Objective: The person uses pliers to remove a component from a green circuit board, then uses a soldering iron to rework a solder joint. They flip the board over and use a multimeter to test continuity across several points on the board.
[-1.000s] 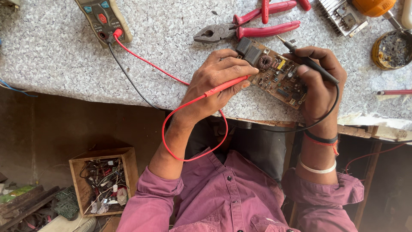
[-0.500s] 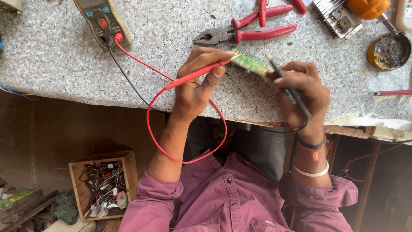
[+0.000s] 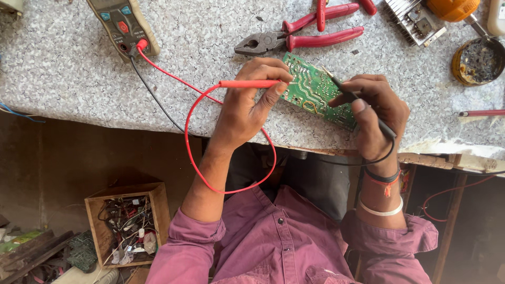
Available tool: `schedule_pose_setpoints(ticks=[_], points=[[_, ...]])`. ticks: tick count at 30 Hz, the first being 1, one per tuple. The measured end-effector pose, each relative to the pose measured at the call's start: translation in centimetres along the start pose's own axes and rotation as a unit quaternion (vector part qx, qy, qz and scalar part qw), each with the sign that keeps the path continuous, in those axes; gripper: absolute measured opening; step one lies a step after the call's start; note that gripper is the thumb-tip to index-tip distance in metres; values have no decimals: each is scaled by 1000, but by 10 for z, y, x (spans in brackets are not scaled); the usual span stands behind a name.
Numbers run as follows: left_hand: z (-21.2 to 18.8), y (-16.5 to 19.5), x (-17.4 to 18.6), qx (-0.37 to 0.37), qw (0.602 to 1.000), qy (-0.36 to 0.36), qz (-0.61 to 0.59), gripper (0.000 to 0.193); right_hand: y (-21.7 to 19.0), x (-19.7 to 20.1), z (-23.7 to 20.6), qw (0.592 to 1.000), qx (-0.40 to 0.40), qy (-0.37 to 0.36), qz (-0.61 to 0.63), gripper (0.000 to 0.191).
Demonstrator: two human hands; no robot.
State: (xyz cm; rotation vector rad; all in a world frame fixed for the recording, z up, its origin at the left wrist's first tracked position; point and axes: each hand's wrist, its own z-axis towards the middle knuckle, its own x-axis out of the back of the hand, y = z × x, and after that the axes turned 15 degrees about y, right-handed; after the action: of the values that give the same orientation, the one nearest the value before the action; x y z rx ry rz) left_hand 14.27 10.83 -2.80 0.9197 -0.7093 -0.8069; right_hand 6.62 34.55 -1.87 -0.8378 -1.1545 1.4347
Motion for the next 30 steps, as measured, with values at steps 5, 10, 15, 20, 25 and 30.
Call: schedule_pose_setpoints(ticks=[5,10,15,20,25,30], points=[[2,0,2,-28,999,-30,21,15,6,4,4,999,32,-26,-31,43],[3,0,3,-48,997,-45,33,15,8,6,4,996,15,-40,-74,39],[4,0,4,-36,997,-54,29,13,10,6,4,993,36,-38,-105,39],[4,-2,3,-33,997,-58,36,12,11,6,2,994,36,-15,-104,40],[5,-3,3,-40,996,-64,38,10,10,6,4,991,55,-30,-117,38],[7,-4,4,-39,996,-67,36,9,10,4,6,992,60,-27,-111,38]])
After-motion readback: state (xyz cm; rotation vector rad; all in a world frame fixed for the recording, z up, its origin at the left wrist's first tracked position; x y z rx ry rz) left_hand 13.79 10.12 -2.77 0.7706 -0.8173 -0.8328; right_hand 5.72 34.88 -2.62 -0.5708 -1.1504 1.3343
